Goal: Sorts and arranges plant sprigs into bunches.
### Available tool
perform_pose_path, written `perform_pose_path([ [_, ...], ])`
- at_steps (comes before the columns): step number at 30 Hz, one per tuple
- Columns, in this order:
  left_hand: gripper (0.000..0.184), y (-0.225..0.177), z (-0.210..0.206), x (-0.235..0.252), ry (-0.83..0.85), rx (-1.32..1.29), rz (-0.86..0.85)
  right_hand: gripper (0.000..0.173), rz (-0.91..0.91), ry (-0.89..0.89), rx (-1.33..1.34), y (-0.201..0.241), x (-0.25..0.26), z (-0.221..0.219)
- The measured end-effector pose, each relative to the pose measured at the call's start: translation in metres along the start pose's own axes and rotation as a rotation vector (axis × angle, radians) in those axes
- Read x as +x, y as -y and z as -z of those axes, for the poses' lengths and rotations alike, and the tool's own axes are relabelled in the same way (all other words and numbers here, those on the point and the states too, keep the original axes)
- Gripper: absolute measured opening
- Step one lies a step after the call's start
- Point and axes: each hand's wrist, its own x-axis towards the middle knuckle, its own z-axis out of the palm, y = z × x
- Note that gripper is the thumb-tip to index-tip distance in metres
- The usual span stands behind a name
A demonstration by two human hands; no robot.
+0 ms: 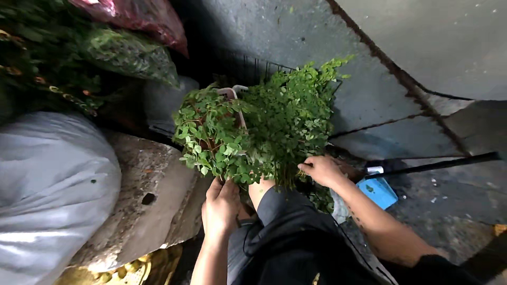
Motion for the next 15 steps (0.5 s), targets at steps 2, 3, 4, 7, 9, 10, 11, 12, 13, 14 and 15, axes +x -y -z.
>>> perform_pose_path([
  [2,0.017,-0.002,-0.006,0.001,0.013,-0.020,-0.001,0.057,0.006,0.060,0.041,0.008,0.003,-0.008],
  [3,0.017,-0.001,-0.008,0.000,0.022,-0.034,-0.004,0.061,0.007,0.091,0.042,0.013,0.003,-0.014],
  [4,0.018,0.001,-0.010,0.000,0.028,-0.048,-0.009,0.062,0.004,0.114,0.016,0.018,0.004,-0.020],
  [7,0.018,0.004,-0.009,-0.002,0.037,-0.065,-0.001,0.047,0.000,0.105,-0.032,0.022,0.012,-0.032],
  [9,0.018,0.004,-0.006,-0.004,0.020,-0.064,0.014,0.041,0.008,0.066,0.005,0.021,0.013,-0.028],
  [10,0.018,0.003,-0.004,-0.005,0.012,-0.061,0.019,0.041,0.016,0.036,0.015,0.024,0.009,-0.025],
  [11,0.019,0.004,-0.001,-0.006,0.004,-0.058,0.028,0.043,0.027,0.005,0.009,0.028,0.004,-0.023],
  [12,0.019,0.004,0.001,-0.006,0.003,-0.056,0.034,0.048,0.038,-0.015,-0.009,0.031,0.001,-0.024],
  [13,0.019,0.005,0.001,-0.006,0.005,-0.058,0.035,0.052,0.040,-0.008,-0.043,0.035,0.000,-0.027],
  [14,0.018,0.005,-0.001,-0.005,0.014,-0.063,0.032,0.056,0.035,0.015,-0.082,0.038,0.003,-0.031],
  [15,0.018,0.006,-0.004,-0.004,0.027,-0.069,0.028,0.056,0.028,0.039,-0.116,0.040,0.006,-0.035],
])
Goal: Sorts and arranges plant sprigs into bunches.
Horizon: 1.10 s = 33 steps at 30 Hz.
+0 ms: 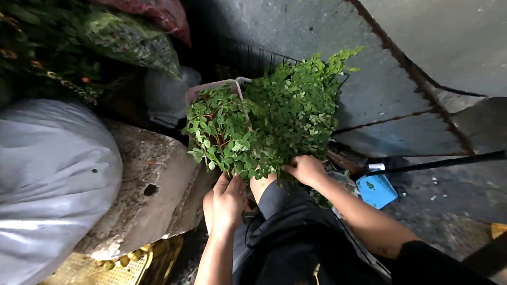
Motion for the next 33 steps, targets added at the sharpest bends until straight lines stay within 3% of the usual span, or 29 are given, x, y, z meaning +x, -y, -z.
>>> perform_pose_path([
  [3,0.016,0.001,-0.004,0.000,0.037,0.011,-0.022,0.044,-0.010,0.002,0.084,0.003,-0.001,0.009],
  [7,0.016,-0.002,0.012,-0.003,0.017,0.046,-0.026,0.033,0.058,-0.176,0.365,-0.021,-0.047,0.088],
  [13,0.017,-0.008,0.005,0.005,0.005,0.017,-0.015,0.029,0.118,-0.539,0.012,-0.036,-0.110,0.174],
  [16,0.014,-0.002,-0.010,0.007,0.036,0.067,-0.068,0.030,0.163,-0.763,0.100,-0.036,-0.153,0.180],
  [19,0.016,-0.002,-0.033,0.014,0.099,0.207,-0.102,0.030,0.373,-0.899,0.283,-0.036,-0.150,0.157],
  [21,0.024,-0.003,-0.052,0.018,0.208,0.232,-0.028,0.026,0.502,-0.881,0.447,-0.030,-0.132,0.136],
  [24,0.021,0.014,-0.079,0.029,0.374,0.106,0.166,0.023,0.565,-0.811,0.677,-0.014,-0.105,0.106],
  [27,0.025,0.046,-0.095,0.040,0.382,-0.077,0.368,0.024,0.565,-0.670,0.904,-0.001,-0.080,0.080],
  [30,0.031,0.081,-0.097,0.048,0.368,-0.188,0.556,0.027,0.449,-0.435,0.937,0.000,-0.053,0.052],
  [33,0.033,0.096,-0.095,0.048,0.388,-0.235,0.582,0.028,0.212,-0.178,0.897,-0.010,-0.035,0.023],
])
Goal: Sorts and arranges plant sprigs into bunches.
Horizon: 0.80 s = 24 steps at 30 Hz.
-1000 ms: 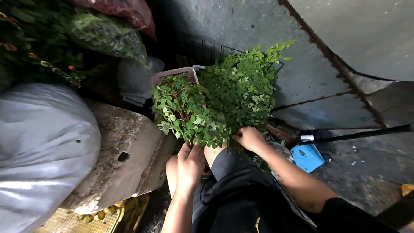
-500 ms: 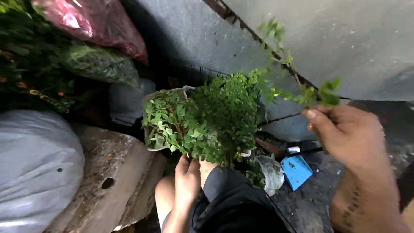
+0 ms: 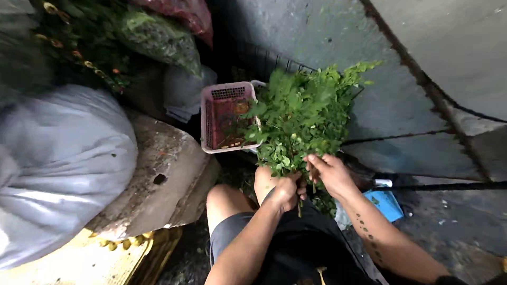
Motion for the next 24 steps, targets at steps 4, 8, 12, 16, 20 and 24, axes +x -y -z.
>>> perform_pose_path([
  [4,0.038,-0.004,0.001,-0.006,0.004,0.075,-0.006,0.027,-0.131,0.087,-0.241,-0.017,-0.005,-0.002],
  [8,0.045,0.001,0.007,-0.007,0.062,0.027,0.004,0.035,-0.091,0.052,-0.326,-0.015,-0.006,-0.003],
  [12,0.041,0.002,0.007,-0.006,0.041,-0.040,0.031,0.039,-0.057,0.038,-0.211,-0.011,-0.005,-0.002],
  [16,0.034,-0.005,0.004,-0.010,-0.011,-0.066,0.019,0.027,0.080,-0.051,-0.129,-0.010,-0.009,0.000],
  [20,0.025,-0.011,-0.001,-0.006,-0.050,-0.071,0.012,0.023,0.054,-0.026,0.126,-0.005,-0.014,0.004],
  [24,0.020,-0.006,-0.011,-0.001,-0.064,-0.080,0.003,0.023,-0.215,-0.060,0.375,-0.007,-0.024,0.004],
])
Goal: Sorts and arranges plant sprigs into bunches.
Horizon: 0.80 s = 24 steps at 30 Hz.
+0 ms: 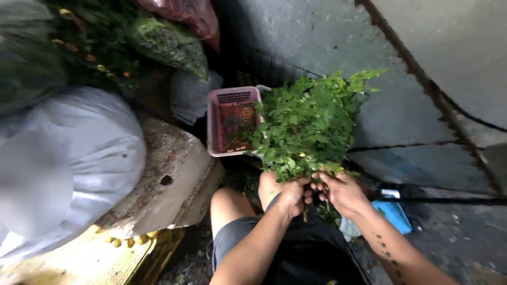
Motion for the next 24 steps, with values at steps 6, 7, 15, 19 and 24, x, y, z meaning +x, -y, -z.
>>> perform_pose_path([
  [6,0.023,0.011,0.004,-0.006,-0.058,0.058,-0.015,0.020,0.126,-0.048,-0.298,-0.016,-0.001,0.005],
  [7,0.024,0.010,0.004,-0.007,-0.048,0.066,-0.006,0.031,0.229,-0.060,-0.414,-0.020,0.003,0.008],
  [15,0.023,-0.004,0.001,-0.010,0.021,-0.003,-0.023,0.023,0.420,-0.156,-0.443,-0.021,0.018,0.001],
  [19,0.017,-0.004,-0.003,-0.015,0.037,-0.010,-0.079,0.025,0.412,-0.148,-0.413,-0.028,0.006,-0.009],
  [24,0.023,0.005,-0.005,-0.008,0.123,-0.067,-0.150,0.019,0.417,-0.143,-0.236,-0.037,-0.007,-0.016],
])
